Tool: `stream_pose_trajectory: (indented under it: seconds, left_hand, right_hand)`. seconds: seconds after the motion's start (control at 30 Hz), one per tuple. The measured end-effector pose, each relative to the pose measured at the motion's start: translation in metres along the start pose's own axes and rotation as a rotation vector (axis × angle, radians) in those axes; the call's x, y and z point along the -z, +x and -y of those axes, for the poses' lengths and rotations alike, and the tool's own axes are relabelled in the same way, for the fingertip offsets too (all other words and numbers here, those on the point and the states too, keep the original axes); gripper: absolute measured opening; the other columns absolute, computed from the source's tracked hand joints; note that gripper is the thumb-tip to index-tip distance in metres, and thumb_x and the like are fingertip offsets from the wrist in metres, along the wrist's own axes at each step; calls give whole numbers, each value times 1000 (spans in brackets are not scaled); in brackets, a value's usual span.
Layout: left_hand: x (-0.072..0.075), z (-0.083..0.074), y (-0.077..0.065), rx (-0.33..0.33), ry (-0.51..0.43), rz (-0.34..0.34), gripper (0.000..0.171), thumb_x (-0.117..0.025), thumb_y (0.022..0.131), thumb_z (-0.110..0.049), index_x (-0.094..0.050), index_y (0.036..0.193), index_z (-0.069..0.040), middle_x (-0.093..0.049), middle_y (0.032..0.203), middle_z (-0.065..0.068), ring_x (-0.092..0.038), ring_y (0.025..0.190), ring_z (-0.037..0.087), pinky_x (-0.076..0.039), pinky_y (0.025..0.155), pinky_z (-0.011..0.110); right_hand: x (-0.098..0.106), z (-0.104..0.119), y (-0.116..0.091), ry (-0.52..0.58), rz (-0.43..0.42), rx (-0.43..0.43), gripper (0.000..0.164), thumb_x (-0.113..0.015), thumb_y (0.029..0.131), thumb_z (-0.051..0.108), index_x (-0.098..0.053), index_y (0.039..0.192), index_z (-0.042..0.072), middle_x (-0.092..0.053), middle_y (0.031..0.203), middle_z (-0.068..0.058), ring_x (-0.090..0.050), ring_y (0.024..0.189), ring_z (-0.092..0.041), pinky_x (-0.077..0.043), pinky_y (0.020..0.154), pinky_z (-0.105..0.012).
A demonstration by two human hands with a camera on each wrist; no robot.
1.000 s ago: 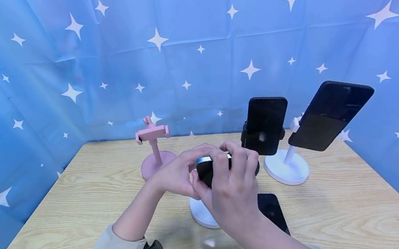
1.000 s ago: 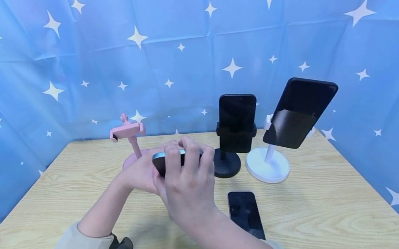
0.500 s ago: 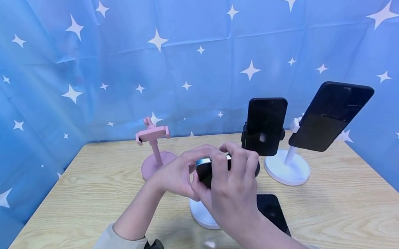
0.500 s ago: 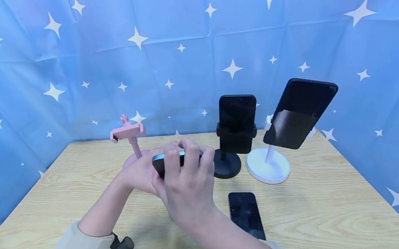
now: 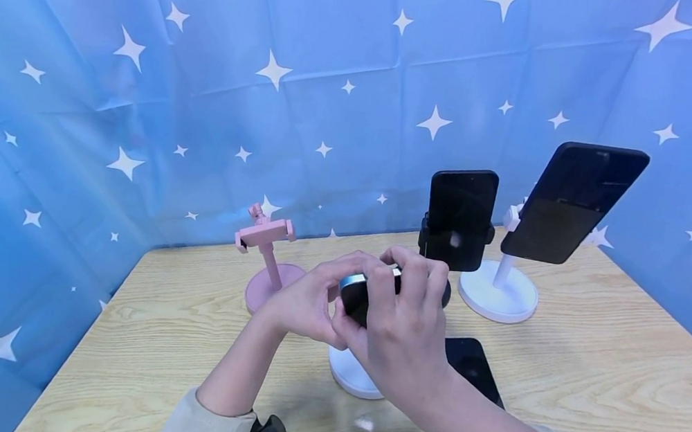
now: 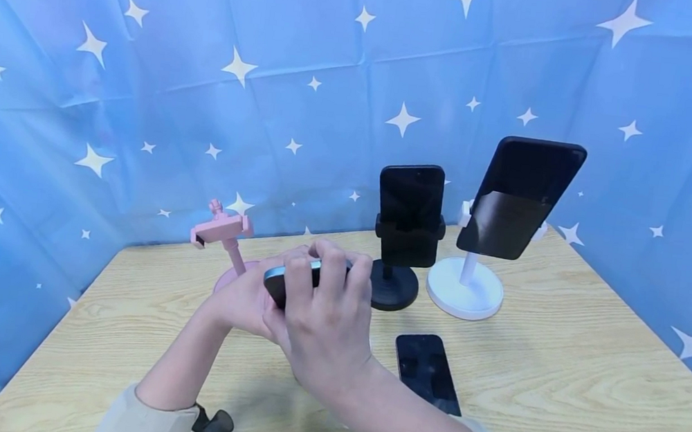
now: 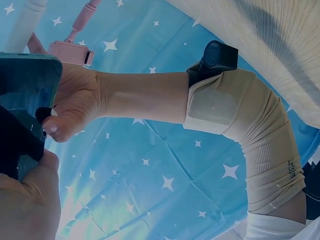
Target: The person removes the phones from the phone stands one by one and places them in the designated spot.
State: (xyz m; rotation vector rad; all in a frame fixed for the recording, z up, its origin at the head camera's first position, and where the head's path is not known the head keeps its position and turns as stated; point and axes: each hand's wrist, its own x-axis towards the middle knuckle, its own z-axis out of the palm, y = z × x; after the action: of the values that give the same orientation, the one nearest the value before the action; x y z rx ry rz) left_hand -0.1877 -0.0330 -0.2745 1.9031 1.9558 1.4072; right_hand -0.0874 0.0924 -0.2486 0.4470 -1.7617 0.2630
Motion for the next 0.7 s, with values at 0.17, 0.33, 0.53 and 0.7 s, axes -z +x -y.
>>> stream_pose_trajectory:
  seconds: [0.17, 0.33, 0.53, 0.7]
  left_hand:
    - [1, 0, 0, 8, 0, -1, 59, -66, 61, -3, -49, 118, -6, -54, 114, 9, -47, 105, 18, -46, 86, 31]
    - [1, 0, 0, 5, 2, 0, 60, -67, 61, -3, -48, 118, -6, -54, 114, 9, -48, 104, 18, -47, 83, 31]
    - [1, -1, -1, 14, -14, 3, 60, -69, 62, -3, -47, 118, -5, -53, 115, 11, -48, 105, 19, -47, 86, 32]
    - [2, -1, 0, 12, -11, 6, 61, -69, 61, -3, -47, 118, -5, -53, 114, 11, -48, 104, 18, -47, 86, 32]
  right_hand:
    - [0, -1, 0, 27, -6, 2, 36, -63, 65, 15, -48, 92, -4, -44, 89, -24, -41, 81, -38, -29, 58, -42]
    - [0, -1, 1, 36, -7, 3, 45, -71, 57, 13, -49, 92, -3, -45, 90, -24, -40, 80, -38, -29, 56, -39]
    - [-1, -1, 2, 34, -3, 6, 43, -70, 58, 13, -49, 92, -3, -45, 89, -24, -40, 80, -38, -29, 57, -40]
    - [0, -1, 2, 25, 1, 2, 44, -71, 57, 14, -49, 92, -3, -45, 90, -24, -39, 79, -38, -28, 55, -38]
